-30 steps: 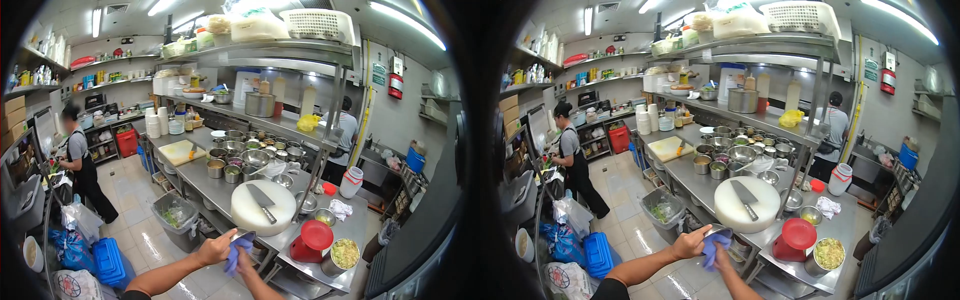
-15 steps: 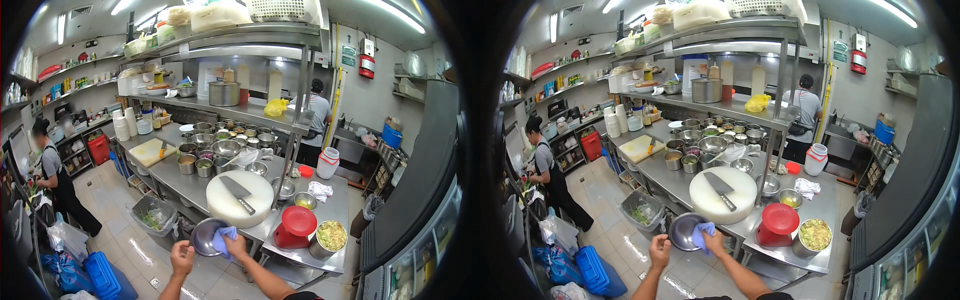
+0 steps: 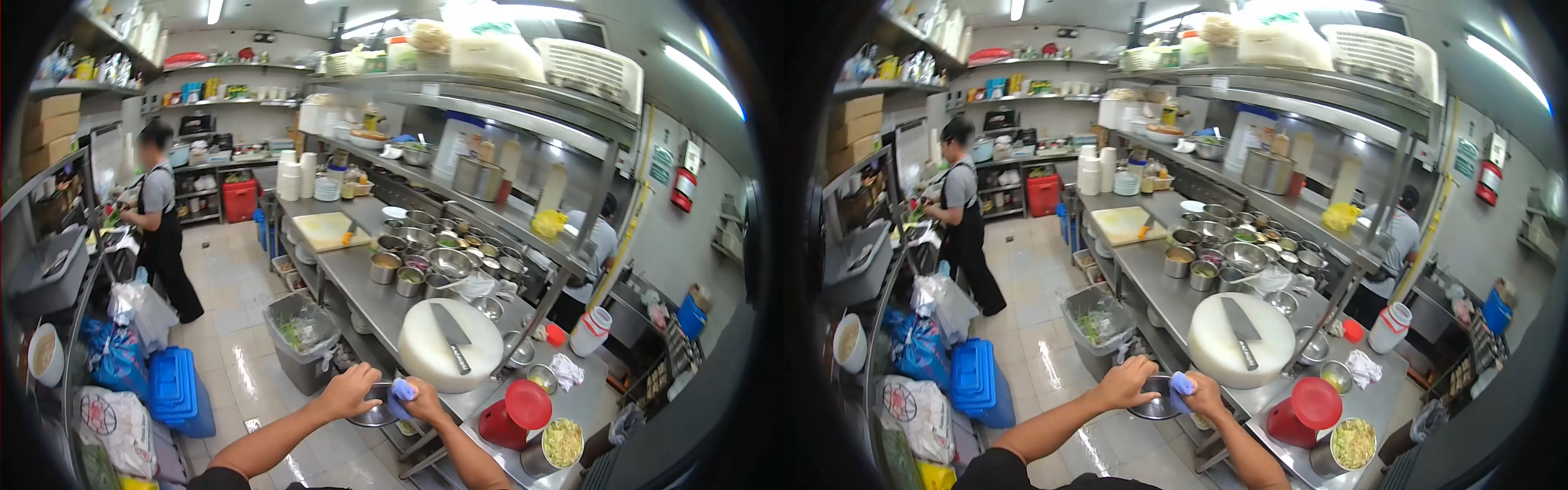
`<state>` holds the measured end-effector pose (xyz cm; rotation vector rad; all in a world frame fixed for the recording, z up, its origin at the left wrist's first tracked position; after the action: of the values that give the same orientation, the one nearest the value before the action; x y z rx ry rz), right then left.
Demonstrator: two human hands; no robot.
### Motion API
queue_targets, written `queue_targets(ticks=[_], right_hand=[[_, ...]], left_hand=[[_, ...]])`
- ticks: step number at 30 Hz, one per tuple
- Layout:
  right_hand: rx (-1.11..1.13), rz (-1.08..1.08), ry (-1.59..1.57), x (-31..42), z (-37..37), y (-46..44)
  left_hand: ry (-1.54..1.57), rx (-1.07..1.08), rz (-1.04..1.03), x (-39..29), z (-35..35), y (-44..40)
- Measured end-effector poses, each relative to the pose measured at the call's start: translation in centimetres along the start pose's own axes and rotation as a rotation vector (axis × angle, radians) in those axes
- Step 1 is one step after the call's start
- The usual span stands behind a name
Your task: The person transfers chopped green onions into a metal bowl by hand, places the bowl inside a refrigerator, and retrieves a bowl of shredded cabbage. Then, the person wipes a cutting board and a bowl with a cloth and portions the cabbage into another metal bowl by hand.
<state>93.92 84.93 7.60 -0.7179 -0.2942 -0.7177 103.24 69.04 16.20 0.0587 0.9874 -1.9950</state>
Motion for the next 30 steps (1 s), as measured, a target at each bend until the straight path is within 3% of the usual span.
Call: queue_targets(ticks=[2, 4, 6, 8, 10, 11, 12, 14, 16, 17, 19, 20, 22, 24, 26, 28, 29, 30], right_hand=[[0.053, 0.053, -0.005, 1.4, -0.6, -0.4], [0.121, 0.117, 0.003, 1.5, -2.1, -0.7], [0.126, 0.149, -0.059, 1.1, -3.1, -1.0], [-0.026, 0.03, -0.251, 0.5, -2.8, -1.7], [-0.105, -0.262, -0.522, -1.8, -4.3, -1.1], [-0.115, -0.529, -0.72, -4.2, -6.8, 0.2], [-0.152, -0.572, -0.834, -5.5, -10.0, 1.1], [-0.13, -0.867, -1.177, -5.3, -16.8, 4.4], [-0.107, -0.874, -1.655, -0.2, -20.8, 5.6], [-0.108, -0.908, -1.65, 0.8, -21.5, 6.4], [0.349, -1.134, -1.566, 3.5, -24.6, 9.5], [0.376, -1.163, -1.556, 2.6, -24.9, 10.9], [0.312, -0.726, -0.195, -2.0, -20.8, 10.1], [-0.055, -0.653, -0.196, 1.6, -13.8, 7.6], [-0.056, -0.606, -0.148, 1.3, -13.4, 6.4], [-0.145, -0.437, -0.065, 1.1, -14.8, 5.7], [-0.178, -0.437, -0.221, 2.5, -15.0, 5.1], [-0.288, -0.434, -0.178, 4.3, -14.6, 4.7]], left_hand=[[-0.012, 0.021, 0.035, 2.0, -0.7, 0.7], [0.046, 0.432, 0.195, 4.4, -3.7, 1.7], [0.068, 0.402, 0.192, 4.0, -3.4, 2.2], [0.195, 0.262, 0.177, 3.5, -2.6, 2.4], [0.247, 0.151, 0.193, 3.9, -2.3, 2.4], [0.241, -0.009, 0.225, 3.9, -1.0, 2.2], [0.236, -0.166, 0.257, 3.9, 0.0, 2.3], [0.213, -0.196, 0.266, 4.0, -1.0, 3.0], [0.133, -0.321, 0.214, 4.8, -2.0, 4.4], [0.081, -0.345, 0.175, 5.2, -2.5, 5.3], [0.017, -0.247, 0.216, 7.1, -4.1, 7.6], [-0.022, -0.217, 0.262, 8.1, -4.4, 8.5], [-0.054, -0.216, 0.424, 10.7, -4.3, 10.9], [0.078, -0.35, 0.519, 12.4, -3.2, 12.7], [0.22, -0.196, 0.676, 13.3, -3.6, 13.4], [0.398, -0.127, 0.595, 11.3, -4.1, 12.9], [0.433, -0.09, 0.557, 10.8, -5.2, 12.8], [0.422, -0.061, 0.597, 10.6, -6.3, 13.3]])
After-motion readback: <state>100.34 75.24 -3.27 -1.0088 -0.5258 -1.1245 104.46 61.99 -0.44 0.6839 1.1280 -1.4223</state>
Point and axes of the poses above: each hand's wrist, its own y-axis away from the middle knuckle, its own z-axis out of the back of the hand, x = y × z, the point moved 7 cm from there along -y, towards the middle knuckle, and after that the axes turned 9 degrees about y, right-handed, at the moved point
